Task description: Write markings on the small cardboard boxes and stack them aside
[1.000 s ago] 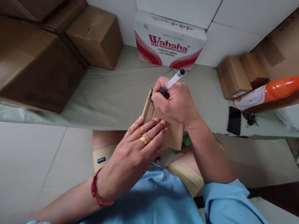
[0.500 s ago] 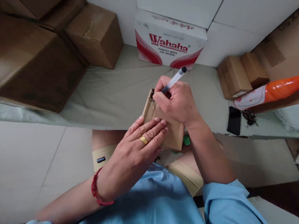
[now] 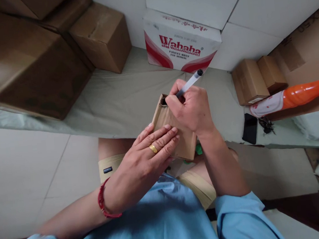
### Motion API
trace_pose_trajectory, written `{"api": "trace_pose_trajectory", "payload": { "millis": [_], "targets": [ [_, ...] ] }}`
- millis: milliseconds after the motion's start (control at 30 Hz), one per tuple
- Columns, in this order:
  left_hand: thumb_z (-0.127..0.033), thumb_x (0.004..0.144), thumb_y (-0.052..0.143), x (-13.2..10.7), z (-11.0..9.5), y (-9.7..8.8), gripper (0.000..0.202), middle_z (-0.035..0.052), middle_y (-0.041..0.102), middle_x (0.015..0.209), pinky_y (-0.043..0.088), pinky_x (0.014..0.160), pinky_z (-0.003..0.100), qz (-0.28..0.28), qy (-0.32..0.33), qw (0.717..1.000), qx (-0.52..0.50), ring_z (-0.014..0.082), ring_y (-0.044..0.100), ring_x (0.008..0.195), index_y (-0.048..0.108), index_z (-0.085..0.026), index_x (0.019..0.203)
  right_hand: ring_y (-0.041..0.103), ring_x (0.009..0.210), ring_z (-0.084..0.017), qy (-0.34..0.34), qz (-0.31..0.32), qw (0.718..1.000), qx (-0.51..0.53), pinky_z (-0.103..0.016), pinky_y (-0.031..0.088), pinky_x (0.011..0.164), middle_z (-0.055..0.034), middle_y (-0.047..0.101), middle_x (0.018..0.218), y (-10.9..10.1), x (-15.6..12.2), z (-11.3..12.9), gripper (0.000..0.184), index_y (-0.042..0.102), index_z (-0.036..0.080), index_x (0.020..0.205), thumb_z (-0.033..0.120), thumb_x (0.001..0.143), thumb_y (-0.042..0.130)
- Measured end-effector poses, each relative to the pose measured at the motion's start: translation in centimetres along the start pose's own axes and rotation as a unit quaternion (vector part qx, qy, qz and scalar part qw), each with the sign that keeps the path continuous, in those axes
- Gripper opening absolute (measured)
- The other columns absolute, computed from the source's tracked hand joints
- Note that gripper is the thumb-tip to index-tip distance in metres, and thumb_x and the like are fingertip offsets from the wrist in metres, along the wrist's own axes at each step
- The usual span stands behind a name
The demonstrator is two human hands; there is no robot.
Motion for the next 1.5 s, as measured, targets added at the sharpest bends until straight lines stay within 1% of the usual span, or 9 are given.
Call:
{"api": "trace_pose_trajectory", "payload": {
  "millis": [233, 367, 500, 633, 767, 867, 1033, 1233, 1500],
  "targets": [
    [-0.020, 0.113, 0.057, -0.1, 0.1, 0.0, 0.035, 0.0104, 0.071, 0.155, 0.044, 0.136, 0.047, 0.002, 0.003, 1.000, 0.002, 0.0255, 0.064, 0.150, 0.069, -0.011, 0.145, 0.058, 0.066, -0.013, -0.018, -0.162, 0.986, 0.046, -0.026, 0.041, 0.059, 0.0001, 0.066, 0.083, -2.7, -1.0, -1.3, 0.014, 0.067, 0.026, 0.104, 0.036, 0.107, 0.058],
    [-0.022, 0.113, 0.057, -0.1, 0.2, 0.1, 0.036, 0.0120, 0.071, 0.154, 0.045, 0.135, 0.048, 0.001, 0.007, 1.000, 0.000, 0.0259, 0.064, 0.149, 0.068, -0.011, 0.146, 0.059, 0.064, -0.013, 0.023, -0.261, 0.965, 0.032, -0.026, 0.041, 0.058, -0.0019, 0.069, 0.090, -5.8, -3.0, -6.2, 0.029, 0.061, 0.026, 0.120, 0.050, 0.112, 0.047],
    [-0.019, 0.113, 0.057, -0.2, 0.1, 0.4, 0.035, 0.0126, 0.072, 0.153, 0.045, 0.134, 0.050, 0.004, 0.010, 1.000, -0.004, 0.0278, 0.063, 0.148, 0.066, -0.009, 0.145, 0.067, 0.079, -0.021, 0.168, -0.135, 0.963, -0.164, -0.033, 0.051, 0.079, -0.0055, 0.072, 0.087, -5.8, -4.9, -15.7, 0.030, 0.065, 0.020, 0.124, 0.036, 0.105, 0.049],
    [-0.010, 0.109, 0.056, -0.1, 0.0, 0.2, 0.037, 0.0157, 0.072, 0.150, 0.046, 0.132, 0.054, -0.004, 0.003, 1.000, -0.014, 0.0293, 0.062, 0.146, 0.063, -0.010, 0.145, 0.067, 0.086, -0.027, 0.315, 0.046, 0.909, -0.269, -0.035, 0.050, 0.081, -0.0113, 0.077, 0.090, -3.7, -8.5, -24.8, 0.035, 0.072, 0.017, 0.120, 0.029, 0.089, 0.063],
    [-0.007, 0.105, 0.061, 0.1, 0.1, -0.7, 0.022, 0.0167, 0.072, 0.128, 0.054, 0.126, 0.053, -0.042, -0.005, 0.998, -0.044, 0.0269, 0.066, 0.130, 0.066, -0.011, 0.126, 0.070, 0.089, -0.028, 0.332, 0.050, 0.903, -0.267, -0.035, 0.052, 0.082, -0.0129, 0.079, 0.096, -2.9, -10.1, -27.9, 0.050, 0.071, 0.016, 0.134, 0.024, 0.086, 0.061],
    [-0.005, 0.101, 0.069, 0.0, 0.3, -1.4, 0.019, 0.0147, 0.068, 0.122, 0.058, 0.121, 0.051, -0.074, -0.011, 0.996, -0.057, 0.0264, 0.065, 0.125, 0.066, -0.012, 0.118, 0.072, 0.092, -0.028, 0.331, 0.036, 0.905, -0.264, -0.035, 0.054, 0.086, -0.0114, 0.079, 0.098, -3.2, -10.5, -28.6, 0.072, 0.055, 0.011, 0.158, 0.025, 0.087, 0.061],
    [-0.002, 0.095, 0.078, -0.5, 0.9, -2.0, 0.026, 0.0164, 0.065, 0.130, 0.060, 0.117, 0.052, -0.114, 0.000, 0.992, -0.061, 0.0364, 0.059, 0.143, 0.070, -0.013, 0.117, 0.065, 0.128, -0.034, 0.344, -0.043, 0.885, -0.310, -0.045, 0.048, 0.115, -0.0216, 0.072, 0.137, -8.8, -12.7, -29.4, 0.080, 0.045, 0.008, 0.163, 0.032, 0.090, 0.064],
    [-0.004, 0.093, 0.082, -2.3, 2.8, -1.5, 0.035, 0.0185, 0.063, 0.136, 0.064, 0.111, 0.057, -0.128, -0.039, 0.987, -0.087, 0.0397, 0.061, 0.143, 0.072, -0.015, 0.125, 0.042, 0.153, -0.048, 0.476, -0.154, 0.774, -0.388, -0.063, 0.030, 0.128, -0.0404, 0.048, 0.159, -19.1, -20.0, -31.7, 0.087, 0.039, -0.004, 0.160, 0.041, 0.091, 0.067],
    [-0.003, 0.094, 0.081, -2.1, 1.9, -0.7, 0.037, 0.0178, 0.065, 0.135, 0.063, 0.114, 0.053, -0.143, -0.017, 0.988, -0.064, 0.0362, 0.061, 0.140, 0.072, -0.013, 0.128, 0.044, 0.156, -0.051, 0.609, -0.137, 0.691, -0.364, -0.062, 0.044, 0.123, -0.0395, 0.047, 0.163, -22.2, -23.2, -35.0, 0.092, 0.056, 0.002, 0.155, 0.065, 0.090, 0.073]
  ]
}}
Point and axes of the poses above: each hand's wrist, its own x-axis towards the middle knuckle, its own y-axis out of the palm, z = x × y, the point moved 9 cm from there along x, towards the middle knuckle
